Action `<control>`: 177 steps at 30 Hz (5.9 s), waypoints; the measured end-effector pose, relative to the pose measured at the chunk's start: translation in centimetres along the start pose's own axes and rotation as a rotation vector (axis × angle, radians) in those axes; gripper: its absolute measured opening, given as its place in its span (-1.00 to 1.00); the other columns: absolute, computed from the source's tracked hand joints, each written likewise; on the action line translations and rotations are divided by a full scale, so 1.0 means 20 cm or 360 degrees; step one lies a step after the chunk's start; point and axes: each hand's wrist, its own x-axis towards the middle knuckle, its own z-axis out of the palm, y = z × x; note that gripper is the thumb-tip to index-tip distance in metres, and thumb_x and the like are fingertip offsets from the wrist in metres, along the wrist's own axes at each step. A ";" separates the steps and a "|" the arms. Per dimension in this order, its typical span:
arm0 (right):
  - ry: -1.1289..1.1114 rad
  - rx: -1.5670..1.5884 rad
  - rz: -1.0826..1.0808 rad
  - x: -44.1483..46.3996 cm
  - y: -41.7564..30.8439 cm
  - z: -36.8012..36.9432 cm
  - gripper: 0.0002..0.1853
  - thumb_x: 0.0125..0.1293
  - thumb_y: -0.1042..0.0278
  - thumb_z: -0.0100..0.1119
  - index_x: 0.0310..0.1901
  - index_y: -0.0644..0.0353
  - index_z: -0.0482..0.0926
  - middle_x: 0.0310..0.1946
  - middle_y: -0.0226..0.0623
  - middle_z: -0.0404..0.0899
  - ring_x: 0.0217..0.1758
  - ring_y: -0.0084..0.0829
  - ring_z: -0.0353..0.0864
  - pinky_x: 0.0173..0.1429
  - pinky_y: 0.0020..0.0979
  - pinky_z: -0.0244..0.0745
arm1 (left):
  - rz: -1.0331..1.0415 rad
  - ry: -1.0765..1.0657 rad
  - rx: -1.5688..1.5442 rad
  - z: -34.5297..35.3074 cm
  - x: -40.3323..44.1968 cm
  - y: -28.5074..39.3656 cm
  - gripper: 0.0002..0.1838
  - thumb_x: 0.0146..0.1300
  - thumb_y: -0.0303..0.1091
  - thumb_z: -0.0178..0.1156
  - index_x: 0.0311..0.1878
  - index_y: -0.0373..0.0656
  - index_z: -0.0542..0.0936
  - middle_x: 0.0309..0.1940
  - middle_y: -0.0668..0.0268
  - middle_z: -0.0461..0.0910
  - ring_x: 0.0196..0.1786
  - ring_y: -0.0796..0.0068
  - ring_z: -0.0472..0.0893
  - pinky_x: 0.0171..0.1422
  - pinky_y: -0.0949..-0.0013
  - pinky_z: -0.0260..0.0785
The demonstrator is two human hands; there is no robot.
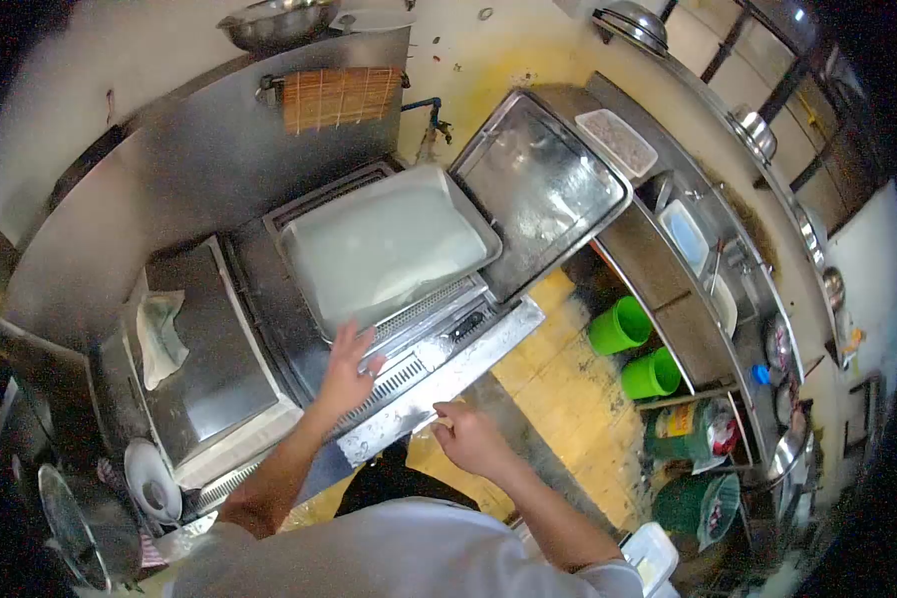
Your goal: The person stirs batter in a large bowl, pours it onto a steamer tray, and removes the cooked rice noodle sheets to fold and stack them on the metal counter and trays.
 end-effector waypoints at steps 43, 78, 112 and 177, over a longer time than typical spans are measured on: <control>-0.0478 -0.0569 -0.1909 1.43 0.24 0.36 -0.42 0.41 0.09 0.19 0.27 0.43 0.48 0.37 0.16 0.43 0.46 0.11 0.36 0.55 0.04 0.22 | -0.1390 0.0024 0.0804 0.53 -0.11 0.35 -0.04 0.24 0.03 0.40 0.61 -0.08 0.19 0.66 -0.16 -0.08 0.69 -0.27 -0.07 0.61 -0.40 -0.02; -0.1481 -0.0432 -0.2069 -0.59 -0.58 1.14 -0.23 0.50 0.03 0.17 0.51 0.45 0.21 0.58 0.30 0.05 0.66 0.22 0.05 0.68 -0.02 0.06 | -0.1330 0.1768 -0.2155 -0.18 -2.20 0.56 -0.37 0.63 0.07 -0.11 0.45 -0.29 0.41 0.37 0.11 0.49 0.32 0.17 0.53 0.39 0.14 0.40; -0.2440 -0.0366 -0.2690 -1.03 -0.98 1.61 -0.35 0.42 0.26 0.22 0.45 0.41 0.32 0.43 0.21 0.38 0.51 0.08 0.37 0.57 -0.13 0.28 | -0.1504 0.3207 -0.1716 -0.11 -2.69 1.00 -0.65 0.57 -0.19 0.17 0.22 -0.24 0.57 0.08 0.26 0.66 0.04 0.40 0.67 0.16 0.32 0.53; 0.0133 0.0688 -0.1487 0.39 -2.10 1.33 -0.67 0.22 0.30 0.41 -0.16 0.27 0.47 -0.32 0.00 0.59 -0.25 0.09 0.69 -0.16 -0.02 0.57 | -0.1464 0.2149 -0.1529 -1.14 -2.02 0.26 -0.72 0.56 -0.32 0.17 0.15 -0.32 0.58 0.04 0.18 0.68 -0.06 0.45 0.69 0.10 0.35 0.56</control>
